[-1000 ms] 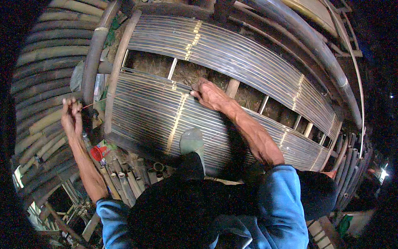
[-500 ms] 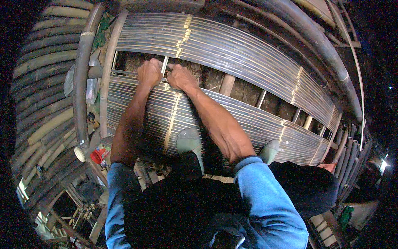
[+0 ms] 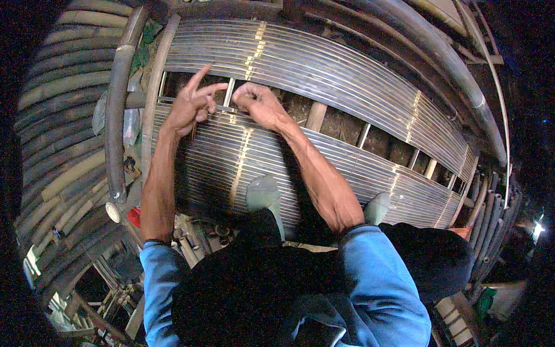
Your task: The person weaves a bamboo mat by hand, threading thin red strings through narrow bamboo slats to bind them together while standing on the structure.
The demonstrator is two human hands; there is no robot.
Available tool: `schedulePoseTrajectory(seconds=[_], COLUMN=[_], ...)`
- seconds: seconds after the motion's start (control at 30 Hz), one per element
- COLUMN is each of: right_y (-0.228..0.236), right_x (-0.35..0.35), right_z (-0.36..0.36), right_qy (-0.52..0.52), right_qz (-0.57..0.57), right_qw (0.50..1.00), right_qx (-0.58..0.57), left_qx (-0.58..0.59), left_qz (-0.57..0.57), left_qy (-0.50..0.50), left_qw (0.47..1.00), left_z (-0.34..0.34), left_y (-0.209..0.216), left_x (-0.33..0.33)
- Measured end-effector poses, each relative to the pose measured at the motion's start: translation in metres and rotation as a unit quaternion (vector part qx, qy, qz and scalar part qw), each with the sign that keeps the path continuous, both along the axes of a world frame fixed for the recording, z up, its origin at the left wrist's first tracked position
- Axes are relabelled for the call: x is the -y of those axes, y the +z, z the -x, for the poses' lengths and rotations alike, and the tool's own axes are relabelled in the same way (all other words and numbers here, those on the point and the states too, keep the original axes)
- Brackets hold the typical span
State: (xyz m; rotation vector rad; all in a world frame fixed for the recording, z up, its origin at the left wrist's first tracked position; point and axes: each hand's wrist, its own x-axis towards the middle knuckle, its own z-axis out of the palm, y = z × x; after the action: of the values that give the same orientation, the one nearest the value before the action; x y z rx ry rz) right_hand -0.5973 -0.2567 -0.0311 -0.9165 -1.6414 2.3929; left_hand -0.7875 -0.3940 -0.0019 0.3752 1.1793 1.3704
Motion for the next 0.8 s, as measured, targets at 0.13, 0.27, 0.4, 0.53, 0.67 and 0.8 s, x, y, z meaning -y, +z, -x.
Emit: schedulePoseTrajectory(seconds=[0.13, 0.27, 0.4, 0.53, 0.67, 0.8], right_y=[0.006, 0.013, 0.005, 0.0, 0.004, -0.012], right_x=[0.006, 0.004, -0.023, -0.036, -0.018, -0.006], right_z=[-0.004, -0.003, -0.018, -0.027, -0.024, -0.029], right_qy=[0.079, 0.017, -0.045, -0.043, 0.023, 0.048], right_qz=[-0.165, -0.257, -0.384, -0.363, -0.374, -0.338], right_qw=[0.981, 0.966, 0.916, 0.921, 0.927, 0.935], right_qx=[-0.069, -0.013, 0.105, 0.136, 0.036, 0.099], left_qx=[-0.162, -0.711, -0.695, -0.458, -0.347, -0.439], left_qz=[0.027, 0.134, 0.201, 0.363, 0.403, 0.735], left_qy=[-0.014, -0.033, 0.016, 0.05, 0.445, 0.368], left_qw=[0.986, 0.689, 0.69, 0.81, 0.72, 0.362], left_z=[-0.037, -0.012, 0.018, 0.054, 0.049, 0.045], left_y=[0.008, 0.028, 0.091, 0.146, 0.162, 0.187], left_x=[0.003, 0.054, 0.147, 0.312, 0.491, 0.615])
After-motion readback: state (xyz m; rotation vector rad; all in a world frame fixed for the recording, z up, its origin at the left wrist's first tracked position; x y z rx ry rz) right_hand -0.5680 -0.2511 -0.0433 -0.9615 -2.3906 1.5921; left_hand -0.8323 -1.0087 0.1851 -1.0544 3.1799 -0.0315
